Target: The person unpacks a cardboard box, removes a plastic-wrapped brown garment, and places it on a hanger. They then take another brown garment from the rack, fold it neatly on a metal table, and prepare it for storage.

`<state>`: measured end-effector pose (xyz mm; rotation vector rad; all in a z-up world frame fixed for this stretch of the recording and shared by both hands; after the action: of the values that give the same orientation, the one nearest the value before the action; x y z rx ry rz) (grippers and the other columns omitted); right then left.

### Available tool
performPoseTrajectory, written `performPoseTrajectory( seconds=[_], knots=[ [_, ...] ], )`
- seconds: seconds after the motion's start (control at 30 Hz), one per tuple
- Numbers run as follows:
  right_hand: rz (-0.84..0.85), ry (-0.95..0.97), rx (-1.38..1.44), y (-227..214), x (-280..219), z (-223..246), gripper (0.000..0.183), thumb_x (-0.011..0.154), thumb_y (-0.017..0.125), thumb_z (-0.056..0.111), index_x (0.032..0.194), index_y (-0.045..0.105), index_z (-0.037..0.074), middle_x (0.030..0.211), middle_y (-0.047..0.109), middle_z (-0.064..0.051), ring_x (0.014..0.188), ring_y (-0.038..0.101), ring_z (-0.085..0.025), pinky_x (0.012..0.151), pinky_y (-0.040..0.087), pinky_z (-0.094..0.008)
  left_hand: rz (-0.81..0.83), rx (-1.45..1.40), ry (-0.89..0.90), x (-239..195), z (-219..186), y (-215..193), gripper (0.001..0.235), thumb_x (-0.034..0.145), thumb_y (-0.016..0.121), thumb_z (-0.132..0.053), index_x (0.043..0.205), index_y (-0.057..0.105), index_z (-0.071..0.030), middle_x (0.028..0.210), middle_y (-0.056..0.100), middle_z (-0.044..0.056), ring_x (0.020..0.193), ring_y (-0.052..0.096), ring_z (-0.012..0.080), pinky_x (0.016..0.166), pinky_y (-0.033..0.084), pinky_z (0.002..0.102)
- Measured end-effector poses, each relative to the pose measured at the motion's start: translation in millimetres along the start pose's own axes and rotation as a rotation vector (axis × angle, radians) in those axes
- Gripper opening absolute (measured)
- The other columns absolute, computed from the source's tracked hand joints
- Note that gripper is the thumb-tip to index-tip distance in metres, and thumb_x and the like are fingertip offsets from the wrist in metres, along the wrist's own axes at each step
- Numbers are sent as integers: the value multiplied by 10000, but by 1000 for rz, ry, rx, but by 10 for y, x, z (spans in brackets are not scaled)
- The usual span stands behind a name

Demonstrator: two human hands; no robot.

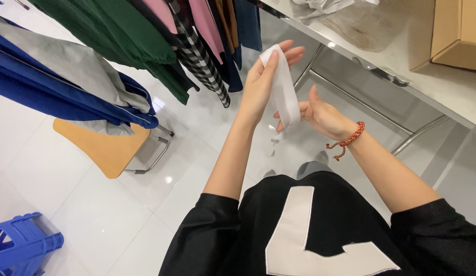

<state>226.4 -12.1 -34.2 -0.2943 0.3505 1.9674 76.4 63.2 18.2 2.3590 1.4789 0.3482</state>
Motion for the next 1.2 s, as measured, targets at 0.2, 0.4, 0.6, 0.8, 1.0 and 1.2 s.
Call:
performPoseTrajectory(
  seconds=[0.2, 0.4, 0.6, 0.8, 1.0, 1.2],
  knots=[
    [44, -241, -25, 8, -113, 220, 1025, 984, 154, 800, 1070, 807, 14, 1038, 838, -159, 1107, 776, -299, 1119, 489, -450, -7, 16, -78, 27, 315, -269, 795, 1038, 280, -680, 1463, 592, -85, 1397, 733, 128, 1365, 662, 296, 1159, 476, 412],
    [-171, -437, 7, -122, -60, 401, 474, 1121, 517, 331, 1345, 665, -59, 1133, 772, -198, 1109, 736, -288, 1105, 504, -473, 258, 163, -214, -114, 710, -345, 1191, 1008, -67, -812, 1584, 411, 115, 1634, 379, 391, 1581, 258, 492, 1326, 169, 584],
    [-218, -408, -6, -174, -104, 807, 645, 1012, 557, 508, 1399, 619, -5, 1253, 748, -157, 1206, 742, -285, 1041, 610, -427, 511, 313, -270, -313, 391, -110, 1190, 813, 26, -946, 1270, 785, -152, 1503, 671, 124, 1481, 548, 331, 1263, 322, 464],
    [-325, -180, 197, -273, 49, 577, 946, 914, 331, 704, 1614, 429, 76, 1403, 671, -133, 1275, 664, -259, 1078, 530, -403, 636, 240, -333, -385, 210, 77, 710, 1113, 250, -554, 1421, 673, -74, 1338, 773, 68, 1355, 645, 179, 1219, 363, 313],
    [-282, -207, 458, 175, 52, 82, 813, 1078, 179, 641, 1643, 447, 122, 1466, 651, -61, 1397, 600, -204, 1225, 425, -373, 479, 210, -173, -254, 233, 134, 453, 1167, 577, -445, 1495, 658, -143, 1463, 699, 81, 1458, 555, 182, 1276, 353, 425],
    [-55, -174, 247, 256, 103, -298, 1078, 910, -15, 813, 1693, 226, 113, 1748, 248, -200, 1607, 220, -397, 1294, 180, -558, 375, -25, -90, -27, 236, 4, 494, 1212, 483, -333, 1623, 490, -58, 1518, 657, 200, 1440, 624, 298, 1232, 441, 429]
  ],
)
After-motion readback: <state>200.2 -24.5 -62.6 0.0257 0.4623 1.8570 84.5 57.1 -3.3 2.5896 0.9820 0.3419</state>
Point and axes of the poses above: each hand's wrist, its own x-axis towards the middle knuckle, its own y-axis out of the palm, z = x × y, the point moved 3 cm from there along x, towards the middle knuckle
